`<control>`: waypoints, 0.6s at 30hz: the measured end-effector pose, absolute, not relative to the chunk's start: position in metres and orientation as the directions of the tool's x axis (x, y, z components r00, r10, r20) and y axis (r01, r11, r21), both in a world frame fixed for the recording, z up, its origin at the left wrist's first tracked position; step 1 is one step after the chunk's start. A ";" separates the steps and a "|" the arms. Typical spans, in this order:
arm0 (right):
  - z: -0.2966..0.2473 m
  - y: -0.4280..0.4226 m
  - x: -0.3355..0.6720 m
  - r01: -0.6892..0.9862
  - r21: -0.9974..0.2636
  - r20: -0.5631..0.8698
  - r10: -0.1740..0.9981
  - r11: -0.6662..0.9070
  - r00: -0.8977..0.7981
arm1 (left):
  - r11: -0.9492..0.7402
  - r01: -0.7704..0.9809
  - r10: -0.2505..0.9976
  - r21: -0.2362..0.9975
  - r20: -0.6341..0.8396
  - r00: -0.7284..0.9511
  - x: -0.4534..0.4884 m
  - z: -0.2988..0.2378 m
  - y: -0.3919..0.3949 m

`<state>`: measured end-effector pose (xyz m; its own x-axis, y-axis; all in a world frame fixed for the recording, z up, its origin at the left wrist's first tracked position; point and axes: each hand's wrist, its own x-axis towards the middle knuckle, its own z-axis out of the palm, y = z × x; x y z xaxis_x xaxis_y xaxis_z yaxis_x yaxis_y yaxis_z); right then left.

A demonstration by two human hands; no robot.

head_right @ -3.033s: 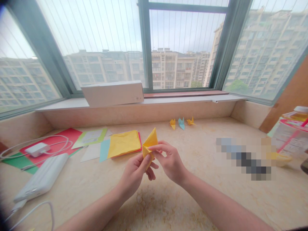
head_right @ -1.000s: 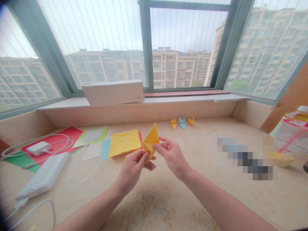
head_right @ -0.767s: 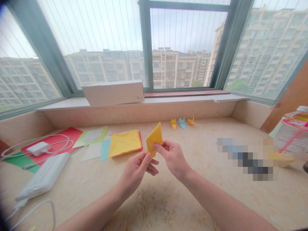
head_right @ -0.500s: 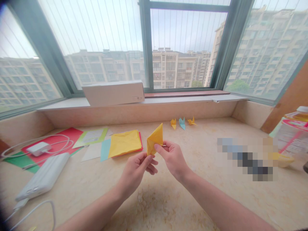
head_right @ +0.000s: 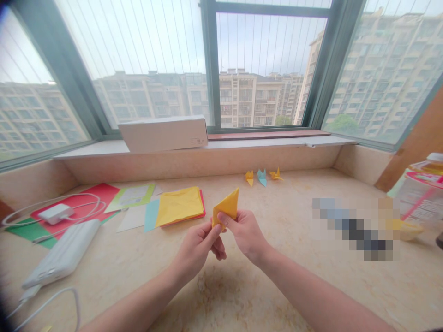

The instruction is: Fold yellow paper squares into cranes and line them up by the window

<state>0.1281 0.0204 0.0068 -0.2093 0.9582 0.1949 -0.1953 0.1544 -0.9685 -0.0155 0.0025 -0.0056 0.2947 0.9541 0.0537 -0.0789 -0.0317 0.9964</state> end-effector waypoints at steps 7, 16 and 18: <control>0.007 0.022 0.128 -0.166 -0.960 0.256 0.944 0.224 -0.207 | -0.072 -0.050 0.957 0.996 0.083 0.279 -0.017 -0.001 0.001; 0.005 0.023 0.129 -0.150 -0.955 0.283 0.935 0.255 -0.213 | -0.059 -0.059 0.958 0.997 0.073 0.278 -0.016 -0.002 0.001; 0.004 0.024 0.130 -0.154 -0.943 0.323 0.925 0.296 -0.199 | -0.052 -0.068 0.960 0.996 0.069 0.272 -0.017 -0.002 0.003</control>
<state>0.1300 0.0242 0.0044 -0.1993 0.9251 0.3233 -0.1544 0.2962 -0.9426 -0.0174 0.0025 -0.0022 0.2725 0.9597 0.0689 -0.0680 -0.0522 0.9963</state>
